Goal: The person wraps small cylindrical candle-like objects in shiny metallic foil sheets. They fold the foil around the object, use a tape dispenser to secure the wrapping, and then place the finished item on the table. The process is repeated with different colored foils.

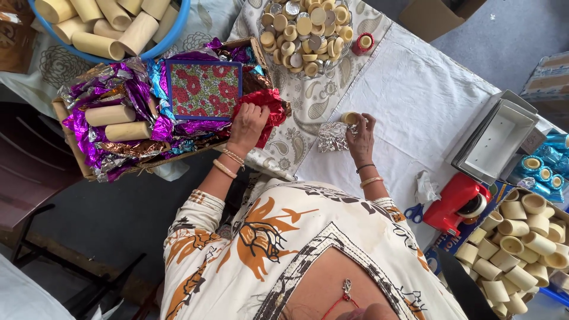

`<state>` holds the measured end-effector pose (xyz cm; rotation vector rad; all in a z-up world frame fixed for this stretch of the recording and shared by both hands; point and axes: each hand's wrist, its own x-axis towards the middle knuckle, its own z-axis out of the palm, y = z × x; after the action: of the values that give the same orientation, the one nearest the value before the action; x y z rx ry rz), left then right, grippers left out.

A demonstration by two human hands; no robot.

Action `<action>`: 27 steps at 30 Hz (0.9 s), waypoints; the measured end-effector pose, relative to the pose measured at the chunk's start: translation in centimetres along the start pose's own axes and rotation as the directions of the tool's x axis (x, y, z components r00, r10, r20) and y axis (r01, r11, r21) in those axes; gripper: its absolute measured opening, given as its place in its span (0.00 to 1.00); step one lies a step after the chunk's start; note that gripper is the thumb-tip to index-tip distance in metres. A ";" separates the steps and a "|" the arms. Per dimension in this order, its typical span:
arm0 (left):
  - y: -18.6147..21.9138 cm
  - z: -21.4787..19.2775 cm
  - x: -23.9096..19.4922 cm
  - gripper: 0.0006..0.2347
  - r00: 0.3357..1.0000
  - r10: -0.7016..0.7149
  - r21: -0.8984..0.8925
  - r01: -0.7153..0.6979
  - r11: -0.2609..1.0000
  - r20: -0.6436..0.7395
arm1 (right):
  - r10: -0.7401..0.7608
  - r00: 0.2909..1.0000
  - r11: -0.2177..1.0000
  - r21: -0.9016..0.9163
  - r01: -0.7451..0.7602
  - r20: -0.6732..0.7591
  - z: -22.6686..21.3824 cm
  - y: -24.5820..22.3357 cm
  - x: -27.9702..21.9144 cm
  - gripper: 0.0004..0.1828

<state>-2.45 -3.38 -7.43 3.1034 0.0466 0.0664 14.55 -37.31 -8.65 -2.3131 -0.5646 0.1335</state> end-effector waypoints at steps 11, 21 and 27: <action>5.7 0.0 3.0 0.31 0.896 -0.417 -0.155 0.438 0.885 0.150 | 0.020 1.000 0.997 0.074 -0.022 0.023 0.9 0.9 -0.4 0.28; 2.0 6.3 6.3 0.41 0.751 -0.659 -0.399 0.594 0.698 -0.034 | 0.018 0.999 0.997 0.077 -0.021 0.030 1.6 1.7 -0.3 0.28; 2.1 1.1 4.5 0.33 0.763 -0.646 -0.732 0.436 0.523 -0.007 | 0.033 0.999 0.996 0.086 -0.034 0.020 1.9 2.1 -0.3 0.24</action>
<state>2.18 -5.33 -8.21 2.1459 0.8159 0.4020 14.49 -37.53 -11.49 -2.2403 -0.5195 0.1916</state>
